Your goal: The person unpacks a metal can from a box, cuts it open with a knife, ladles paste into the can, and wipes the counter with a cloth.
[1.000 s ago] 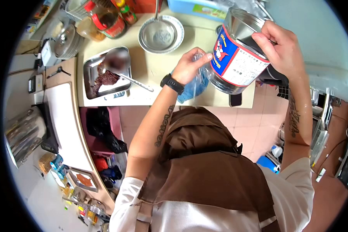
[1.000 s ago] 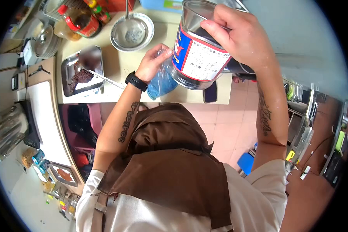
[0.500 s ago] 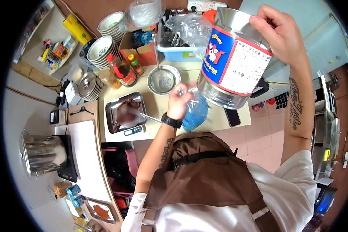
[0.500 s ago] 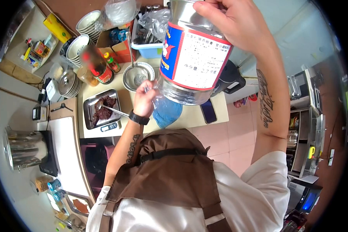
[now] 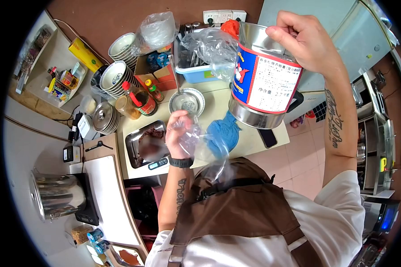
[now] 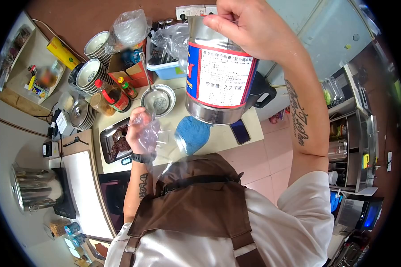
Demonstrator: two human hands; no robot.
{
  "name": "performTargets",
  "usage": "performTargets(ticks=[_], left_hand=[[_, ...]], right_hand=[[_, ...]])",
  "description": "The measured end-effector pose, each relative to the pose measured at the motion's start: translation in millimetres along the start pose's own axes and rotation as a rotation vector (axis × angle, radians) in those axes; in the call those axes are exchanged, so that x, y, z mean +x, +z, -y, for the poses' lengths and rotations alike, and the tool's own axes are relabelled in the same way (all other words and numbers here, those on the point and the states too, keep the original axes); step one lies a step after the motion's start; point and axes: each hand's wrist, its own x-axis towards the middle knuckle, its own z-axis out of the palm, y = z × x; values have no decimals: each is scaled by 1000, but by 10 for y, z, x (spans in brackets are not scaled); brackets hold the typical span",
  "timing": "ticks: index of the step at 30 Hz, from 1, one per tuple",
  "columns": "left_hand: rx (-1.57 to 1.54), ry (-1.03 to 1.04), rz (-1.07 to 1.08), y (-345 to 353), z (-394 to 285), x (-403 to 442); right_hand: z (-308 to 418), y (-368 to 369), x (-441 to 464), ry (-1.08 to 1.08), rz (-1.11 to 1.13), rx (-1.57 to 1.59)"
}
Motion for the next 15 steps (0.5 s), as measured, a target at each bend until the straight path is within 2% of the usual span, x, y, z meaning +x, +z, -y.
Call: performTargets(ticks=[1,3,4,5,7,10,13,15], left_hand=[[34,0,95,-37,-41,-9],[217,-129,287,72,-75,3],[278,-183,304,236,-74,-48],[208,-261,323,301,33,-69],[226,-395,317,395,212,-97],[24,-489,197,762,326,-204],[106,-486,87,870,394,-177],[166,-443,165,781,420,-171]], right_hand=[[24,30,-11,-15,-15,-7],[42,39,-9,-45,-33,-14],[39,38,-4,-26,-29,-14],[37,39,2,-10,-24,-11],[44,32,20,6,-26,-9],[85,55,-10,3,-27,-2],[90,28,-2,-16,-24,-4],[102,54,-8,-36,-22,-12]])
